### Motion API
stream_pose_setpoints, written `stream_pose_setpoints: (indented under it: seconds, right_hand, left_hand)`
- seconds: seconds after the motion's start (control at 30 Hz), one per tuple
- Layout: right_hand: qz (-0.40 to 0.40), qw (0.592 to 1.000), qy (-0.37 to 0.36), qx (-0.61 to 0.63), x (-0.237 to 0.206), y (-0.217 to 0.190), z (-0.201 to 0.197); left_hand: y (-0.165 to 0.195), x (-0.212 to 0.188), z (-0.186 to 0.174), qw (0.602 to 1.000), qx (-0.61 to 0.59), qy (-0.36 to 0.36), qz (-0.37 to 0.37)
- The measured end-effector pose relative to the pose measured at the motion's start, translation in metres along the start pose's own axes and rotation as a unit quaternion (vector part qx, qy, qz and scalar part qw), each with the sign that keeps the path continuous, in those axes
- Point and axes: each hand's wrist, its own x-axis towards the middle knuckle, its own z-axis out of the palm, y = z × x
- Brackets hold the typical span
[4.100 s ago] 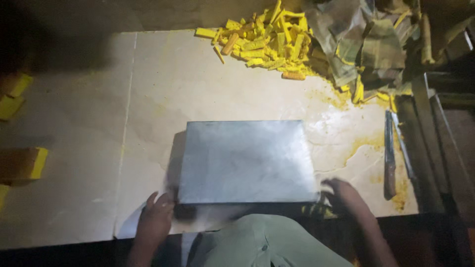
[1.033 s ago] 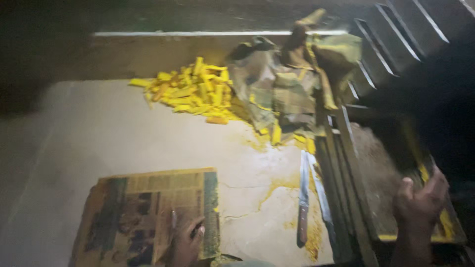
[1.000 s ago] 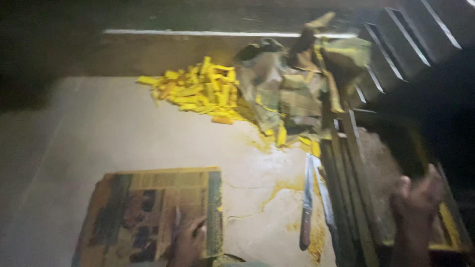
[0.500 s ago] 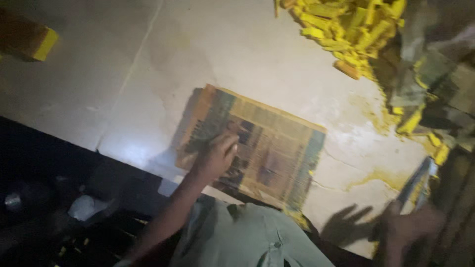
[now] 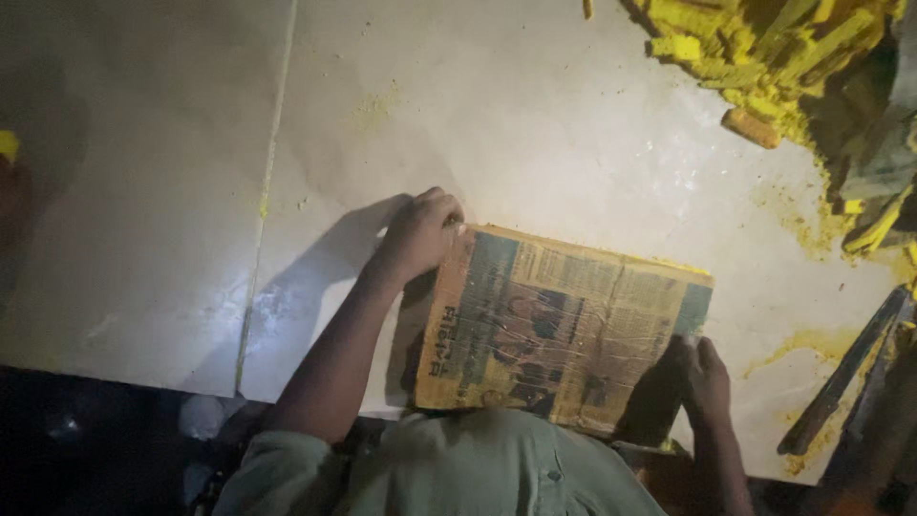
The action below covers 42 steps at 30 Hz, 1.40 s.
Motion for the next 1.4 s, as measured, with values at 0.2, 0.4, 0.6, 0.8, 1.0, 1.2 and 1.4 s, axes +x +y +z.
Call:
stream_pose_setpoints:
  seconds: [0.2,0.4,0.6,0.8,1.0,1.2,1.4]
  right_hand:
    - [0.06,0.997,-0.006,0.05,-0.007,-0.004,0.021]
    - [0.043,0.999,-0.002,0.025,0.003,0.01,0.014]
    - [-0.084,0.994,0.059,-0.032,-0.001,0.01,0.003]
    - [-0.354,0.932,0.065,0.035,-0.078,-0.041,-0.022]
    - [-0.495,0.839,-0.156,0.163,-0.073,-0.005,-0.026]
    - [-0.291,0.928,0.01,0.231,0.05,0.084,-0.129]
    - [-0.219,0.946,0.234,0.034,0.102,0.039,-0.293]
  left_hand:
    - [0.001,0.032,-0.01,0.987,0.042,-0.143,-0.066]
    - [0.026,0.019,-0.01,0.986,0.152,-0.062,0.02]
    - [0.086,-0.089,0.05,0.97,0.22,0.058,0.08]
    - [0.161,-0.197,0.172,0.99,-0.101,-0.063,0.073]
    - [0.221,-0.23,0.246,0.941,-0.313,-0.064,0.113]
    - [0.205,-0.243,0.214,0.984,-0.149,0.084,0.049]
    - [0.143,-0.251,0.146,0.988,-0.085,0.125,-0.023]
